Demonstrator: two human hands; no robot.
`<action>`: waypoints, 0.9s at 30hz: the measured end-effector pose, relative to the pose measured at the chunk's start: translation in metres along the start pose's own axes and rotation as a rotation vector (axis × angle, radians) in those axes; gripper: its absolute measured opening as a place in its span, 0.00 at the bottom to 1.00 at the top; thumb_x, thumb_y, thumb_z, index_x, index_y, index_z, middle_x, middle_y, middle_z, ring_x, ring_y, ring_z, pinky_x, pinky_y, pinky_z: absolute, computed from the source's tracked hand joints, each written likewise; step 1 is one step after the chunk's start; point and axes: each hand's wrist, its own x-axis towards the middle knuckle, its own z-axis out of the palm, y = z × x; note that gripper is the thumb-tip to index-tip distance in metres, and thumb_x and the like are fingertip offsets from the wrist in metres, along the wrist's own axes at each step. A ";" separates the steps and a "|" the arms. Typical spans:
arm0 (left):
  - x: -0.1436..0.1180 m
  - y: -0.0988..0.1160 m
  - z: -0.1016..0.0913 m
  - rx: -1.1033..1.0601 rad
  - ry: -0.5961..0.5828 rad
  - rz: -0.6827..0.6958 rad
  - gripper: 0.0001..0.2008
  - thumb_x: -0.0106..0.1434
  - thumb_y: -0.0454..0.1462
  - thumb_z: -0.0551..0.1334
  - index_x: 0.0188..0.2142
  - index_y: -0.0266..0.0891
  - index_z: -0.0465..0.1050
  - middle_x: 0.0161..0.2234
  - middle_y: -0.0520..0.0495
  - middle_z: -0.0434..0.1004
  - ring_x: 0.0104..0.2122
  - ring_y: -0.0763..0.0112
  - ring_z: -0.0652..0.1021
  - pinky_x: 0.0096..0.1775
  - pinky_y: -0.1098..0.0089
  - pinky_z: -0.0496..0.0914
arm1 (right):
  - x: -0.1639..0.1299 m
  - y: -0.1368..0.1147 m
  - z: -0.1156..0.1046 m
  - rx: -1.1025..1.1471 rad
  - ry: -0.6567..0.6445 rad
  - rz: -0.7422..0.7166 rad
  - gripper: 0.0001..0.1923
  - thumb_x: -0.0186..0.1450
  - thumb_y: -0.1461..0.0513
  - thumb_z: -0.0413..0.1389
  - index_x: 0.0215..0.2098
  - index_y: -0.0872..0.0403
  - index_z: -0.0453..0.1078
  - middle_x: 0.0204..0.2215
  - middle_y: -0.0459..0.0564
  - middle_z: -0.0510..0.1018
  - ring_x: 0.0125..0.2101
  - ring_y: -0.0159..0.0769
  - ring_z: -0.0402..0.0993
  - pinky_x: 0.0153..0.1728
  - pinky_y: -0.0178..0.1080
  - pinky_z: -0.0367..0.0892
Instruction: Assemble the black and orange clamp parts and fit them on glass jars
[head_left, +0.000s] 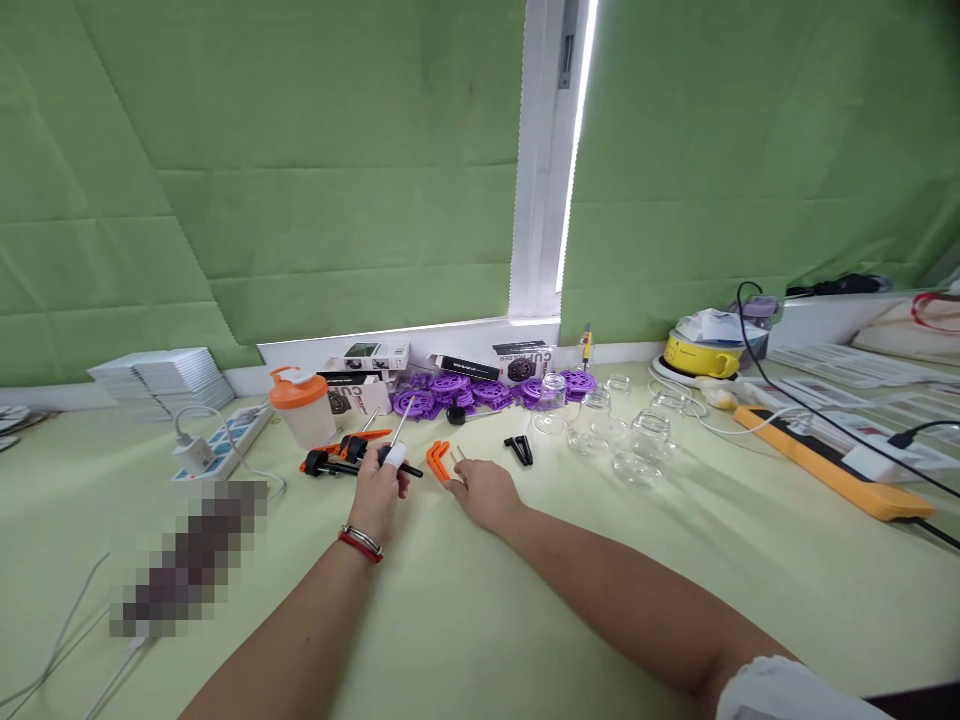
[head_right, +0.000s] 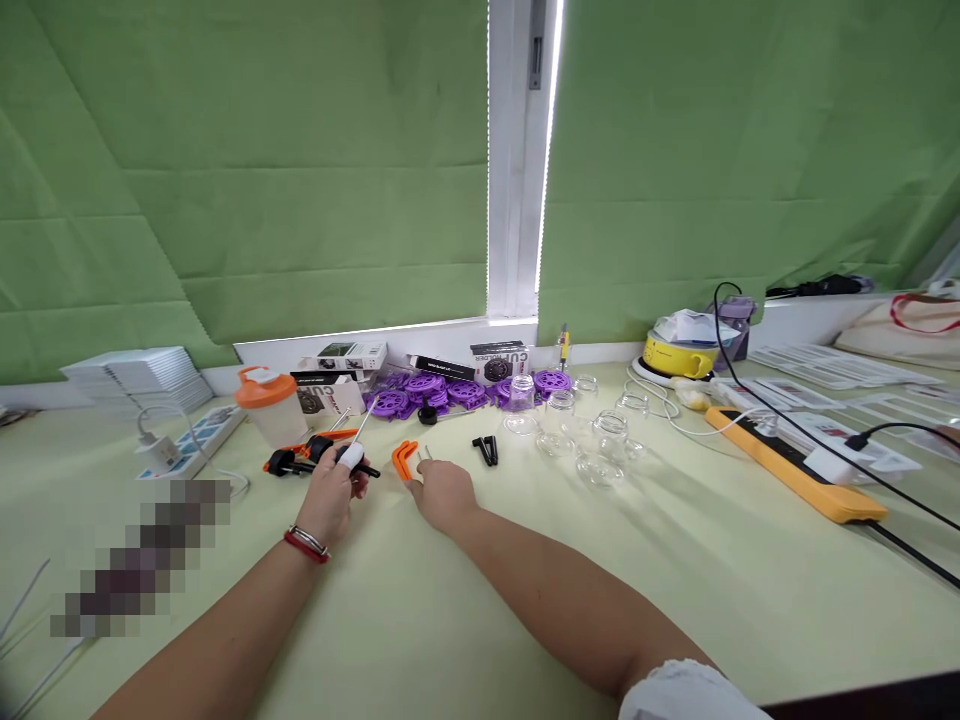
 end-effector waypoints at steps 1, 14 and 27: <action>0.000 0.001 0.000 -0.012 0.004 -0.009 0.14 0.52 0.45 0.59 0.35 0.40 0.64 0.23 0.56 0.67 0.17 0.79 0.67 0.17 0.76 0.59 | 0.001 0.001 0.001 -0.006 -0.006 0.003 0.15 0.64 0.53 0.48 0.41 0.53 0.70 0.34 0.53 0.77 0.37 0.40 0.73 0.32 0.36 0.59; 0.001 -0.005 0.000 0.029 0.007 -0.088 0.16 0.55 0.50 0.56 0.30 0.39 0.63 0.21 0.54 0.68 0.14 0.79 0.65 0.15 0.77 0.57 | 0.002 0.000 0.002 -0.007 -0.014 0.049 0.11 0.63 0.61 0.48 0.36 0.54 0.71 0.32 0.53 0.77 0.34 0.39 0.73 0.30 0.36 0.59; 0.006 -0.006 -0.001 0.040 -0.013 -0.073 0.21 0.45 0.46 0.67 0.34 0.36 0.66 0.22 0.57 0.64 0.15 0.81 0.63 0.17 0.76 0.58 | 0.007 0.021 -0.012 0.815 0.100 0.292 0.09 0.61 0.59 0.47 0.28 0.55 0.64 0.22 0.45 0.70 0.20 0.27 0.61 0.21 0.31 0.55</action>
